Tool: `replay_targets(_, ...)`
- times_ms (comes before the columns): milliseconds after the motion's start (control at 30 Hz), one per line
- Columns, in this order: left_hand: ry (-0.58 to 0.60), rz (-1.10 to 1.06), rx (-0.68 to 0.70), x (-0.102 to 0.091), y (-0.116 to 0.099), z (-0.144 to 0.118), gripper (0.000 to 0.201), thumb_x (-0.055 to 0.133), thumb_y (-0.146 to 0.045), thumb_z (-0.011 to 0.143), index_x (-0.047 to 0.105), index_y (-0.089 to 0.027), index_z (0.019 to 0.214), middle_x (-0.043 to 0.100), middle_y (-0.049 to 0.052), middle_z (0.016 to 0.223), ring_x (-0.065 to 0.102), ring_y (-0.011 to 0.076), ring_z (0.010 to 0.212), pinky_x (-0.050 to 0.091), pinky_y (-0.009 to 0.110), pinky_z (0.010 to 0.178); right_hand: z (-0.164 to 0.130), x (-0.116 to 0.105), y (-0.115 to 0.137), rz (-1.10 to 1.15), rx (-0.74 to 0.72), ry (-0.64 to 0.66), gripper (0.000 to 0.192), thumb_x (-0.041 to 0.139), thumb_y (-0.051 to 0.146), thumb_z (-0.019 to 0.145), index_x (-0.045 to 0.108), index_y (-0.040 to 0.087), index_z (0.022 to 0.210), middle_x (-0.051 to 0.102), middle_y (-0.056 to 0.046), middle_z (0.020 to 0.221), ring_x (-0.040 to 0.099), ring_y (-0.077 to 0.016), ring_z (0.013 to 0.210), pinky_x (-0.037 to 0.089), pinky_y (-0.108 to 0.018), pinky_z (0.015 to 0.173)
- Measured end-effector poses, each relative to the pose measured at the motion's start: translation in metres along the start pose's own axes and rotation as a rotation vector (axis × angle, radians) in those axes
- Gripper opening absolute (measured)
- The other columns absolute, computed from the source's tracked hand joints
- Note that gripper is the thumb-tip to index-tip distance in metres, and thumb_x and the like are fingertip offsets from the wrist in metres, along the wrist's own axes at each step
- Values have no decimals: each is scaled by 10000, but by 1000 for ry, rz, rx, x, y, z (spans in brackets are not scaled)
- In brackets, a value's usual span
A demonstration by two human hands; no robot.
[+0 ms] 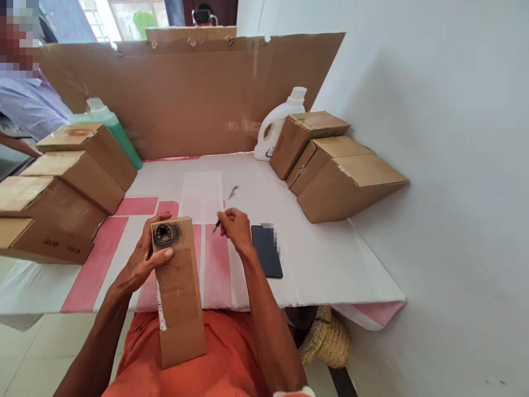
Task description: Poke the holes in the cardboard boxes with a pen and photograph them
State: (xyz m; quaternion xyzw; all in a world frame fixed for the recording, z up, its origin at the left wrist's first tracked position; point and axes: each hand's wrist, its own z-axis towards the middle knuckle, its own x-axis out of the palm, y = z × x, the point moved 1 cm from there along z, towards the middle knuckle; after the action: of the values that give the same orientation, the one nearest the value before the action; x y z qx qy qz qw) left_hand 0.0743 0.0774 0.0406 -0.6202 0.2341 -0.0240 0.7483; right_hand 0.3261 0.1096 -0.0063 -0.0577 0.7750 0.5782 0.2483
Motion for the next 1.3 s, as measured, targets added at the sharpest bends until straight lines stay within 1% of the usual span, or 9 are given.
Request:
replay_targets(100, 51, 10, 7, 2, 1, 4, 826, 767, -613, 860, 454, -258, 1538, 476, 153, 1593, 465, 390, 1502, 383, 571, 1273, -24, -20, 26, 301, -159, -24, 231, 540, 465, 1008, 523, 257, 911, 711, 11, 743, 685, -163, 632, 489, -263, 594)
replay_targets(200, 84, 0, 45, 5, 0, 9, 850, 790, -607, 848, 434, -257, 1537, 435, 160, 1627, 407, 395, 1552, 342, 579, 1308, -57, -25, 53, 777, -409, 110, 248, 720, 473, 939, 617, 248, 944, 756, 19, 743, 717, -159, 602, 534, -258, 574)
replay_targets(267, 89, -4, 58, 8, 0, 9, 829, 797, -585, 861, 428, -267, 1532, 424, 157, 1638, 395, 391, 1568, 324, 581, 1323, -80, -17, 62, 910, -500, 194, 198, 781, 417, 947, 710, 233, 947, 784, 8, 744, 738, -160, 595, 565, -261, 577)
replay_targets(400, 58, -3, 46, 9, 0, 6, 788, 808, -536, 885, 426, -277, 1524, 416, 155, 1646, 413, 377, 1565, 371, 562, 1305, -109, 10, 56, 867, -551, 100, 75, 778, 311, 1006, 799, 239, 1002, 833, -10, 846, 785, -156, 676, 598, -246, 599)
replay_targets(533, 48, -9, 44, 8, 1, 4, 815, 818, -547, 867, 432, -249, 1521, 409, 171, 1652, 416, 382, 1563, 388, 548, 1295, -114, 23, 49, 804, -564, -9, 68, 775, 303, 1008, 798, 241, 993, 828, -5, 821, 771, -144, 641, 569, -225, 547)
replay_targets(700, 48, -13, 56, 9, 2, 5, 819, 808, -579, 862, 449, -258, 1526, 427, 168, 1643, 425, 400, 1551, 361, 577, 1305, -112, 18, 51, 700, -576, -47, 105, 773, 324, 1004, 775, 226, 968, 803, 2, 783, 771, -152, 615, 557, -226, 501)
replay_targets(900, 35, -36, 23, 9, 1, 4, 794, 812, -552, 851, 472, -273, 1513, 419, 157, 1654, 430, 402, 1552, 376, 582, 1297, -114, 13, 50, 582, -550, -24, 158, 758, 378, 1005, 751, 232, 945, 768, -5, 838, 774, -164, 660, 583, -269, 566)
replay_targets(1067, 21, -33, 20, 7, 0, 2, 782, 801, -548, 850, 466, -288, 1507, 459, 139, 1616, 470, 387, 1495, 390, 569, 1280, -114, 8, 47, 557, -559, -3, 149, 729, 318, 1007, 734, 233, 886, 733, 5, 800, 719, -147, 608, 530, -272, 547)
replay_targets(1300, 25, -35, 4, 6, -2, 2, 815, 785, -584, 851, 445, -262, 1517, 456, 153, 1605, 467, 394, 1490, 397, 557, 1264, -112, -3, 43, 520, -537, -165, 194, 735, 319, 1016, 726, 221, 848, 723, 11, 732, 660, -128, 539, 481, -243, 475)
